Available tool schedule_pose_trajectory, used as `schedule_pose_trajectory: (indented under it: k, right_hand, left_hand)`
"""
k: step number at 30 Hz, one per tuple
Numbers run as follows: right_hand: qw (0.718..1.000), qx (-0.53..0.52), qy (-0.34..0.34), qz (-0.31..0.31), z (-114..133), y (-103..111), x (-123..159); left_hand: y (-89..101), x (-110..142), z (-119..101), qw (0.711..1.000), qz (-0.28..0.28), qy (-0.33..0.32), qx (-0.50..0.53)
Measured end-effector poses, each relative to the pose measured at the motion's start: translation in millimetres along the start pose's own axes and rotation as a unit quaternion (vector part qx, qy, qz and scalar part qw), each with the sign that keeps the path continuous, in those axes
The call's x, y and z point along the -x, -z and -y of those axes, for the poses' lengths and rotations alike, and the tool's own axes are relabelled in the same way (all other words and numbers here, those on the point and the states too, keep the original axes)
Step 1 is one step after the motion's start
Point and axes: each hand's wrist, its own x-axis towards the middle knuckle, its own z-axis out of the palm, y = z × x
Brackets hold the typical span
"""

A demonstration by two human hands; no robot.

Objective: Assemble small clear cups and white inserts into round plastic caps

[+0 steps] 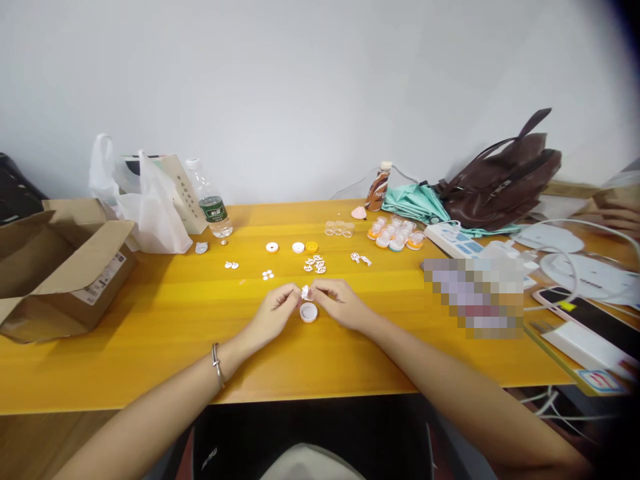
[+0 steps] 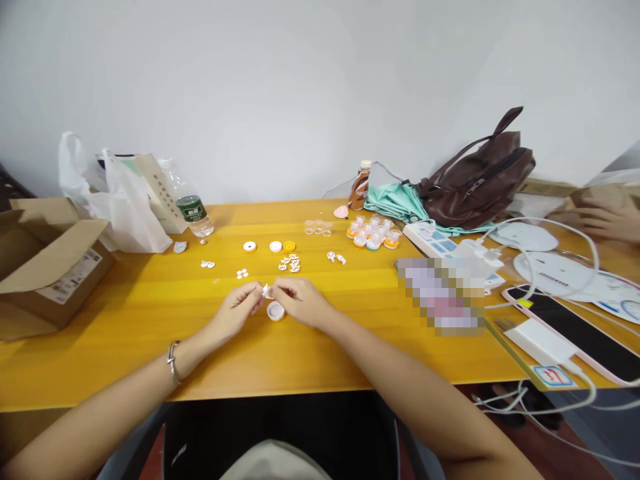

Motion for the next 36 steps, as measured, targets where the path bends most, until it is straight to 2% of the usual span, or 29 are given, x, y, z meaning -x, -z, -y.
schedule_pose_trajectory:
  k: [3,6,12,20,23,26,28,32,36]
  right_hand:
    - [0.996,0.074,0.052,-0.019,-2.2,1.7,1.0]
    - [0.994,0.084,0.062,-0.023,-3.9,2.0,1.1]
    - [1.000,-0.010,-0.004,0.000,-3.7,0.4,-0.8]
    - [0.989,-0.127,-0.079,0.014,-4.1,-5.6,-2.6]
    - [0.987,-0.134,-0.084,0.009,-9.6,-1.7,-3.1]
    - [0.988,-0.119,-0.088,-0.045,-20.9,9.7,-6.5]
    - [0.986,-0.093,-0.092,-0.105,-30.2,19.3,-10.9]
    - [0.972,-0.022,-0.102,-0.208,-47.9,32.5,-20.0]
    - [0.965,0.024,-0.131,-0.225,-64.0,33.3,-24.2]
  left_hand:
    - [0.7,0.0,-0.5,1.000,0.005,0.006,-0.007]
    - [1.3,-0.4,-0.1,1.000,0.009,0.003,-0.010]
    - [1.4,-1.5,2.0,1.000,0.005,0.008,-0.006]
    - [-1.3,-1.3,-0.1,1.000,0.005,0.007,0.005]
    - [5.1,-3.8,1.5,0.999,-0.042,-0.002,0.006]
    - [17.7,-8.6,4.3,0.988,-0.148,0.008,0.034]
    - [24.8,-11.5,6.2,0.982,-0.179,0.018,0.064]
    - [27.2,-13.4,8.2,0.981,-0.165,0.025,0.096]
    - [23.8,-11.9,6.5,0.983,-0.154,0.020,0.095]
